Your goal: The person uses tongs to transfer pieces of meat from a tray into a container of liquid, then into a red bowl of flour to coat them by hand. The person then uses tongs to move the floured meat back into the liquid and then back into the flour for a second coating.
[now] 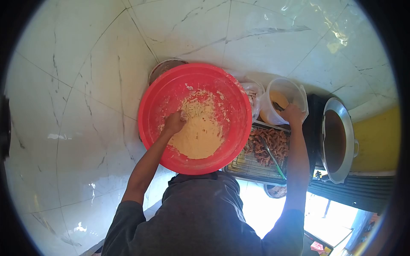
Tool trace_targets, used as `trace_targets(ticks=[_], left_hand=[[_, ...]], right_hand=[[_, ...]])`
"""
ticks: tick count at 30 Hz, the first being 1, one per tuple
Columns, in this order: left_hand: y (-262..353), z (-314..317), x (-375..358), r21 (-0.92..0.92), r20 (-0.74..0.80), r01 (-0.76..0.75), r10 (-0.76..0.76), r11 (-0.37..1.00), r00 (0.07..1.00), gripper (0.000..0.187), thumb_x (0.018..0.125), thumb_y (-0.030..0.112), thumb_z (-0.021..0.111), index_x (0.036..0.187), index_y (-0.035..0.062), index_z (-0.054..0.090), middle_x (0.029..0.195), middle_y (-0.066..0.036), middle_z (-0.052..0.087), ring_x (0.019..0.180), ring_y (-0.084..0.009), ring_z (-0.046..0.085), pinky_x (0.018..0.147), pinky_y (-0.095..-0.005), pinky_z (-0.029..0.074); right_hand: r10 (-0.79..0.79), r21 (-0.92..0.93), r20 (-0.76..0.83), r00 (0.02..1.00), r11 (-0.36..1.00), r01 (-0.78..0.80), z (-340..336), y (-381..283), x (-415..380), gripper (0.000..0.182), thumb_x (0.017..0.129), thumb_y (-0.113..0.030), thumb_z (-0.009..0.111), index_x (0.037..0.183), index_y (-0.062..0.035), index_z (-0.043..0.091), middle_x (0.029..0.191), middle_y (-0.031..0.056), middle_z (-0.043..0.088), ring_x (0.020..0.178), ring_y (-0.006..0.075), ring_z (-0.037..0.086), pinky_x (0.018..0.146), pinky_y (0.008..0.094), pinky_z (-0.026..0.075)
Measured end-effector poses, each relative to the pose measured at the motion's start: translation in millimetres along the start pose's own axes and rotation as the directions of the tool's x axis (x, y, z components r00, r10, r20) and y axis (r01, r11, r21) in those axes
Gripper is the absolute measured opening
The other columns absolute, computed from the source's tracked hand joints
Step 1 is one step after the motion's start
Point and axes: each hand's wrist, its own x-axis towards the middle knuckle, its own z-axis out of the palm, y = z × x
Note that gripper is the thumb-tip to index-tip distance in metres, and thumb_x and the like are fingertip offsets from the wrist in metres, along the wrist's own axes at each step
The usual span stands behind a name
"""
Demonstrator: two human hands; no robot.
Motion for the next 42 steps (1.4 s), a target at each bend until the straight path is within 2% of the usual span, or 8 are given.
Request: trace_targets(ticks=[4, 7, 10, 14, 19, 26, 35, 42], left_hand=[[4, -12, -2, -0.078, 0.045, 0.020, -0.016, 0.997, 0.999, 0.038, 0.079, 0.017, 0.067, 0.114, 0.0035, 0.062, 0.097, -0.018, 0.070, 0.098, -0.0338, 0.066, 0.091, -0.0485, 0.045], [-15, 8, 9, 0.018, -0.072, -0.018, 0.019, 1.000, 0.997, 0.042, 0.077, 0.018, 0.071, 0.114, 0.0019, 0.062, 0.096, -0.018, 0.070, 0.096, -0.0328, 0.067, 0.088, -0.0456, 0.048], [-16, 1, 6, -0.227, 0.010, -0.025, 0.028, 0.974, 1.000, 0.041, 0.080, 0.017, 0.069, 0.119, 0.0081, 0.061, 0.100, -0.015, 0.070, 0.102, -0.0312, 0.065, 0.093, -0.0505, 0.044], [-8, -12, -1, -0.271, 0.083, 0.000, 0.023, 0.963, 0.996, 0.039, 0.080, 0.015, 0.068, 0.118, 0.0069, 0.061, 0.100, -0.017, 0.070, 0.100, -0.0315, 0.066, 0.089, -0.0457, 0.048], [-26, 10, 9, -0.177, -0.084, -0.106, 0.092, 0.978, 0.992, 0.035, 0.077, 0.011, 0.073, 0.109, 0.0016, 0.064, 0.095, -0.016, 0.070, 0.090, -0.0285, 0.068, 0.080, -0.0375, 0.052], [-10, -12, -1, -0.341, 0.102, -0.012, 0.049, 0.940, 0.994, 0.036, 0.079, 0.014, 0.071, 0.113, 0.0044, 0.063, 0.101, -0.017, 0.070, 0.098, -0.0311, 0.067, 0.085, -0.0393, 0.051], [-22, 8, 8, -0.443, 0.021, -0.058, 0.075, 0.894, 0.997, 0.019, 0.080, 0.013, 0.070, 0.097, 0.0040, 0.070, 0.096, -0.015, 0.072, 0.094, -0.0276, 0.069, 0.082, -0.0378, 0.052], [-31, 17, 15, -0.422, 0.062, -0.057, 0.091, 0.905, 0.994, 0.019, 0.081, 0.016, 0.070, 0.096, 0.0054, 0.071, 0.093, -0.012, 0.072, 0.090, -0.0268, 0.069, 0.081, -0.0373, 0.052]], right_hand=[[-0.003, 0.088, -0.043, 0.999, 0.996, 0.007, 0, 10, -2, 0.045, 0.076, -0.034, 0.063, 0.113, -0.0076, 0.066, 0.117, 0.0169, 0.066, 0.110, 0.0334, 0.063, 0.101, 0.0563, 0.039], [0.016, 0.169, -0.142, 0.990, 0.986, 0.009, -7, 9, -16, 0.043, 0.076, -0.032, 0.062, 0.111, -0.0080, 0.067, 0.112, 0.0180, 0.067, 0.107, 0.0341, 0.064, 0.100, 0.0555, 0.040], [0.022, 0.097, -0.193, 0.981, 0.995, -0.003, -4, 5, -30, 0.042, 0.076, -0.033, 0.062, 0.110, -0.0093, 0.068, 0.108, 0.0187, 0.068, 0.105, 0.0351, 0.064, 0.098, 0.0548, 0.041], [0.043, 0.125, -0.237, 0.970, 0.992, -0.013, -8, -1, -44, 0.041, 0.077, -0.033, 0.061, 0.110, -0.0098, 0.068, 0.108, 0.0193, 0.068, 0.105, 0.0359, 0.064, 0.098, 0.0548, 0.041], [0.053, 0.111, -0.159, 0.986, 0.993, -0.035, -10, -3, -41, 0.042, 0.078, -0.031, 0.060, 0.113, -0.0091, 0.067, 0.111, 0.0189, 0.067, 0.110, 0.0342, 0.062, 0.104, 0.0573, 0.035], [0.034, 0.060, 0.021, 0.999, 0.998, -0.035, -4, -4, -8, 0.045, 0.076, -0.028, 0.057, 0.115, -0.0087, 0.067, 0.120, 0.0192, 0.064, 0.117, 0.0347, 0.059, 0.110, 0.0643, 0.021], [0.064, 0.234, -0.273, 0.960, 0.972, 0.002, 0, -3, -44, 0.042, 0.078, -0.032, 0.065, 0.115, -0.0110, 0.069, 0.109, 0.0199, 0.067, 0.111, 0.0364, 0.059, 0.102, 0.0528, 0.036], [0.088, 0.227, -0.302, 0.949, 0.974, -0.018, -6, 5, -61, 0.046, 0.078, -0.036, 0.069, 0.119, -0.0146, 0.067, 0.110, 0.0200, 0.067, 0.111, 0.0349, 0.059, 0.101, 0.0482, 0.036]])
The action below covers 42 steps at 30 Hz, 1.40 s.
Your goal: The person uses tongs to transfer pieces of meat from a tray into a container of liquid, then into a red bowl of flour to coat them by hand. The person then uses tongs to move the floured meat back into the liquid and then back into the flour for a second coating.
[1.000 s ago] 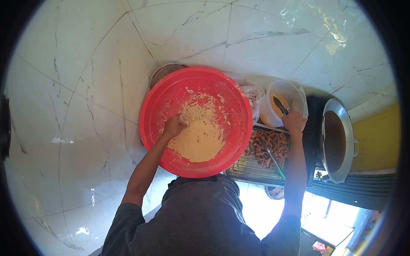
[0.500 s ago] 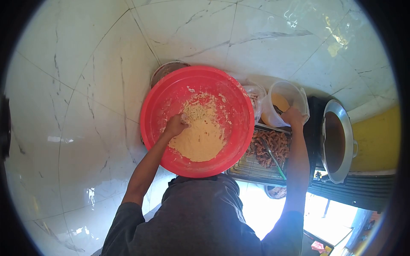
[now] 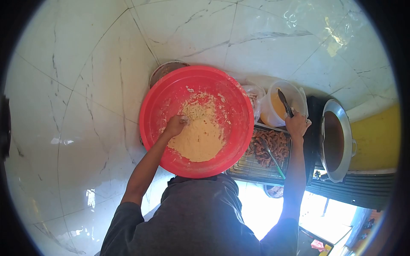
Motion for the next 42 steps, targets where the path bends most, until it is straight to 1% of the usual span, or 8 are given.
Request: trace_targets(ticks=[14, 20, 23, 26, 29, 32, 35, 42], left_hand=[[6, -2, -4, -0.010, 0.008, 0.016, -0.016, 1.000, 1.000, 0.018, 0.083, 0.016, 0.068, 0.098, 0.0058, 0.072, 0.095, -0.014, 0.072, 0.091, -0.0265, 0.069, 0.081, -0.0370, 0.052], [5, -2, -1, 0.013, -0.015, -0.023, 0.023, 1.000, 1.000, 0.021, 0.085, 0.009, 0.064, 0.103, -0.0002, 0.069, 0.093, -0.016, 0.071, 0.087, -0.0221, 0.069, 0.079, -0.0319, 0.052], [0, -1, 2, 0.001, 0.007, -0.018, 0.018, 1.000, 1.000, 0.021, 0.084, 0.009, 0.064, 0.103, 0.0001, 0.068, 0.095, -0.017, 0.071, 0.090, -0.0264, 0.068, 0.080, -0.0346, 0.052], [-4, 0, 6, -0.004, -0.014, -0.015, 0.015, 1.000, 1.000, 0.023, 0.083, 0.011, 0.064, 0.103, 0.0005, 0.066, 0.098, -0.021, 0.069, 0.095, -0.0331, 0.067, 0.082, -0.0390, 0.051], [4, -5, 4, -0.012, -0.058, -0.025, 0.025, 1.000, 0.998, 0.022, 0.083, 0.010, 0.064, 0.102, -0.0003, 0.066, 0.098, -0.020, 0.069, 0.095, -0.0332, 0.067, 0.083, -0.0388, 0.052], [4, -5, 6, -0.053, -0.043, -0.042, 0.039, 0.998, 0.998, 0.021, 0.082, 0.010, 0.065, 0.100, -0.0012, 0.066, 0.097, -0.019, 0.070, 0.095, -0.0319, 0.068, 0.082, -0.0379, 0.052], [4, -6, 4, -0.073, -0.011, -0.033, 0.032, 0.997, 0.999, 0.020, 0.082, 0.009, 0.066, 0.099, -0.0017, 0.066, 0.095, -0.018, 0.070, 0.092, -0.0289, 0.069, 0.081, -0.0362, 0.052], [5, -14, 0, -0.127, -0.002, -0.033, 0.033, 0.991, 0.999, 0.018, 0.079, 0.007, 0.069, 0.096, -0.0002, 0.069, 0.091, -0.013, 0.072, 0.086, -0.0204, 0.069, 0.078, -0.0318, 0.052]], right_hand=[[-0.020, 0.008, 0.042, 0.999, 1.000, 0.020, -6, -3, -5, 0.048, 0.079, -0.036, 0.069, 0.119, -0.0102, 0.067, 0.108, 0.0233, 0.066, 0.109, 0.0380, 0.059, 0.096, 0.0462, 0.042], [-0.030, 0.167, -0.140, 0.990, 0.985, 0.053, -10, -5, -1, 0.045, 0.080, -0.037, 0.070, 0.116, -0.0106, 0.069, 0.100, 0.0265, 0.065, 0.098, 0.0389, 0.063, 0.088, 0.0487, 0.045], [-0.171, 0.366, -0.281, 0.944, 0.890, 0.271, -30, -23, -13, 0.043, 0.079, -0.035, 0.072, 0.107, -0.0032, 0.070, 0.082, 0.0238, 0.066, 0.084, 0.0369, 0.065, 0.078, 0.0440, 0.048], [-0.448, 0.321, -0.167, 0.879, 0.818, 0.478, -53, -44, -29, 0.040, 0.077, -0.034, 0.073, 0.104, -0.0046, 0.071, 0.075, 0.0217, 0.065, 0.077, 0.0376, 0.063, 0.074, 0.0440, 0.048], [-0.575, 0.237, 0.266, 0.773, 0.817, 0.526, -74, -79, -57, 0.040, 0.079, -0.039, 0.071, 0.108, -0.0116, 0.072, 0.085, 0.0214, 0.063, 0.090, 0.0358, 0.062, 0.087, 0.0491, 0.043], [-0.688, 0.205, 0.354, 0.633, 0.718, 0.666, -60, -101, -87, 0.039, 0.077, -0.039, 0.072, 0.107, -0.0146, 0.072, 0.089, 0.0190, 0.065, 0.096, 0.0331, 0.062, 0.099, 0.0509, 0.036], [-0.706, 0.220, 0.478, 0.522, 0.672, 0.707, -16, -113, -103, 0.040, 0.074, -0.040, 0.073, 0.107, -0.0171, 0.072, 0.091, 0.0161, 0.067, 0.100, 0.0313, 0.062, 0.107, 0.0523, 0.029], [-0.646, 0.174, 0.599, 0.473, 0.682, 0.711, -3, -135, -118, 0.041, 0.071, -0.041, 0.072, 0.102, -0.0124, 0.071, 0.086, 0.0137, 0.067, 0.100, 0.0293, 0.063, 0.102, 0.0491, 0.034]])
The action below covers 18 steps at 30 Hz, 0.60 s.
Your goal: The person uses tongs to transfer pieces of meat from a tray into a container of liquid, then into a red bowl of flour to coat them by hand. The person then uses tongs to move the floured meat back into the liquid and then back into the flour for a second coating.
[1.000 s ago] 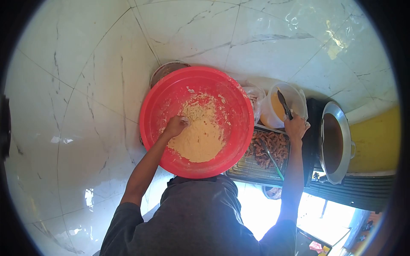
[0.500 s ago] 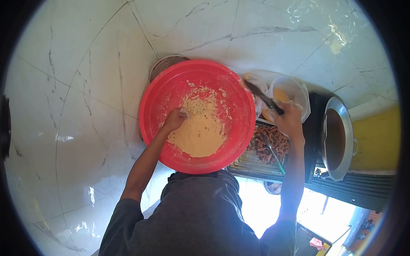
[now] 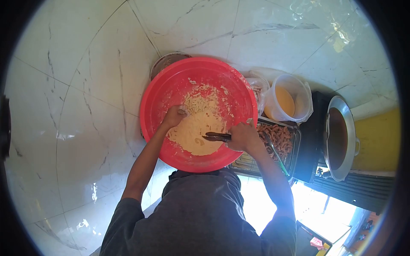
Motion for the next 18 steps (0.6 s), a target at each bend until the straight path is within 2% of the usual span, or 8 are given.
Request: trace_targets(ticks=[2, 5, 8, 10, 13, 18], left_hand=[[3, -1, -3, 0.000, 0.011, 0.018, -0.018, 1.000, 1.000, 0.016, 0.079, 0.007, 0.070, 0.093, 0.0004, 0.071, 0.089, -0.013, 0.072, 0.084, -0.0193, 0.069, 0.078, -0.0312, 0.052], [-3, 2, 1, -0.030, 0.049, -0.003, 0.005, 1.000, 0.999, 0.014, 0.078, 0.008, 0.072, 0.090, 0.0013, 0.074, 0.086, -0.012, 0.073, 0.082, -0.0181, 0.069, 0.079, -0.0308, 0.052], [-1, 3, 3, -0.073, 0.073, -0.040, 0.045, 0.997, 0.996, 0.014, 0.078, 0.009, 0.073, 0.090, 0.0015, 0.074, 0.086, -0.011, 0.073, 0.083, -0.0159, 0.068, 0.080, -0.0298, 0.052], [1, 5, 3, -0.133, 0.100, -0.065, 0.078, 0.989, 0.992, 0.015, 0.080, 0.009, 0.072, 0.092, 0.0001, 0.074, 0.088, -0.009, 0.073, 0.085, -0.0142, 0.068, 0.081, -0.0286, 0.052], [16, 6, -3, -0.334, 0.100, 0.043, -0.010, 0.942, 0.995, 0.017, 0.084, 0.008, 0.070, 0.097, -0.0032, 0.072, 0.092, -0.007, 0.073, 0.088, -0.0127, 0.066, 0.082, -0.0264, 0.051], [28, 2, -7, -0.354, 0.133, 0.096, -0.052, 0.930, 0.990, 0.021, 0.087, 0.008, 0.069, 0.103, -0.0059, 0.070, 0.096, -0.007, 0.071, 0.089, -0.0125, 0.064, 0.083, -0.0255, 0.050]], right_hand=[[-0.024, -0.043, -0.024, 0.999, 0.999, 0.023, 1, 4, 1, 0.040, 0.072, -0.040, 0.072, 0.100, -0.0119, 0.071, 0.085, 0.0130, 0.067, 0.098, 0.0288, 0.063, 0.099, 0.0485, 0.036], [-0.097, -0.052, -0.289, 0.952, 0.995, 0.085, 13, 13, 4, 0.038, 0.073, -0.038, 0.074, 0.102, -0.0145, 0.072, 0.080, 0.0145, 0.067, 0.086, 0.0308, 0.065, 0.089, 0.0448, 0.041], [-0.078, -0.022, -0.312, 0.947, 0.997, 0.075, 12, 8, 5, 0.036, 0.074, -0.035, 0.072, 0.101, -0.0121, 0.072, 0.081, 0.0126, 0.067, 0.094, 0.0283, 0.063, 0.092, 0.0463, 0.040], [-0.084, 0.001, -0.334, 0.939, 0.996, 0.089, 14, 6, 6, 0.038, 0.074, -0.035, 0.073, 0.104, -0.0116, 0.071, 0.081, 0.0127, 0.067, 0.094, 0.0285, 0.063, 0.091, 0.0458, 0.041], [-0.083, 0.019, -0.373, 0.924, 0.995, 0.097, 18, 3, 10, 0.042, 0.074, -0.036, 0.073, 0.107, -0.0106, 0.071, 0.081, 0.0133, 0.067, 0.093, 0.0290, 0.063, 0.089, 0.0454, 0.042], [-0.106, 0.021, -0.460, 0.882, 0.991, 0.131, 25, 1, 17, 0.044, 0.074, -0.038, 0.074, 0.108, -0.0097, 0.070, 0.081, 0.0152, 0.067, 0.088, 0.0315, 0.063, 0.082, 0.0446, 0.044]])
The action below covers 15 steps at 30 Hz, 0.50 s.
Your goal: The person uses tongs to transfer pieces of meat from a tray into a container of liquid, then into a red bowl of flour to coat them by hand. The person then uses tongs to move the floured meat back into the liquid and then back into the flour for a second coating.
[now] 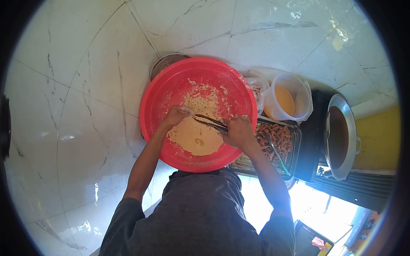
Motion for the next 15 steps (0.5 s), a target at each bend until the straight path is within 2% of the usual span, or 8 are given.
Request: trace_targets(ticks=[4, 7, 10, 11, 13, 15], left_hand=[[7, -1, -2, -0.006, -0.027, 0.103, -0.104, 0.995, 0.994, 0.025, 0.088, 0.009, 0.066, 0.109, -0.0035, 0.067, 0.103, -0.011, 0.071, 0.094, -0.0163, 0.066, 0.085, -0.0276, 0.050], [-31, -6, 19, 0.316, -0.170, -0.049, 0.107, 0.947, 0.980, 0.030, 0.087, 0.010, 0.063, 0.116, 0.0022, 0.064, 0.104, -0.014, 0.070, 0.097, -0.0255, 0.067, 0.085, -0.0321, 0.051], [-12, -2, 20, 0.665, -0.188, 0.068, 0.079, 0.744, 0.979, 0.034, 0.085, 0.011, 0.064, 0.118, 0.0081, 0.063, 0.109, -0.017, 0.066, 0.103, -0.0336, 0.064, 0.087, -0.0418, 0.050], [-7, 3, 20, 0.737, -0.181, 0.062, 0.108, 0.673, 0.977, 0.035, 0.085, 0.014, 0.064, 0.119, 0.0080, 0.063, 0.110, -0.017, 0.065, 0.104, -0.0343, 0.062, 0.086, -0.0440, 0.049], [-3, 13, 25, 0.860, -0.156, 0.049, 0.169, 0.508, 0.973, 0.036, 0.084, 0.018, 0.065, 0.119, 0.0077, 0.063, 0.110, -0.018, 0.064, 0.105, -0.0357, 0.060, 0.086, -0.0485, 0.048], [-2, 23, 29, 0.890, -0.172, 0.044, 0.244, 0.455, 0.954, 0.033, 0.085, 0.022, 0.066, 0.116, 0.0099, 0.066, 0.115, -0.016, 0.062, 0.112, -0.0331, 0.056, 0.092, -0.0508, 0.043]], right_hand=[[0.016, 0.006, 0.005, 1.000, 1.000, -0.016, 2, 0, -2, 0.040, 0.074, -0.036, 0.073, 0.105, -0.0098, 0.072, 0.079, 0.0149, 0.067, 0.090, 0.0305, 0.063, 0.085, 0.0456, 0.044], [0.019, -0.036, -0.019, 1.000, 0.999, -0.019, 0, 5, -4, 0.038, 0.073, -0.034, 0.073, 0.103, -0.0104, 0.072, 0.078, 0.0149, 0.067, 0.090, 0.0302, 0.064, 0.086, 0.0463, 0.045], [0.026, -0.079, -0.050, 0.998, 0.996, -0.029, -8, 12, -7, 0.038, 0.073, -0.033, 0.074, 0.104, -0.0106, 0.072, 0.077, 0.0155, 0.066, 0.088, 0.0308, 0.063, 0.083, 0.0466, 0.045], [0.033, -0.093, -0.060, 0.998, 0.995, -0.039, -13, 14, -9, 0.038, 0.073, -0.033, 0.074, 0.104, -0.0107, 0.072, 0.077, 0.0158, 0.065, 0.086, 0.0310, 0.063, 0.082, 0.0467, 0.044], [0.087, 0.002, -0.166, 0.982, 0.996, -0.088, -30, 15, -14, 0.038, 0.075, -0.032, 0.073, 0.106, -0.0101, 0.072, 0.076, 0.0165, 0.064, 0.083, 0.0319, 0.062, 0.079, 0.0467, 0.044], [0.162, 0.049, -0.293, 0.942, 0.987, -0.154, -37, 24, -17, 0.038, 0.076, -0.032, 0.072, 0.107, -0.0098, 0.071, 0.075, 0.0170, 0.063, 0.081, 0.0328, 0.061, 0.077, 0.0467, 0.044]])
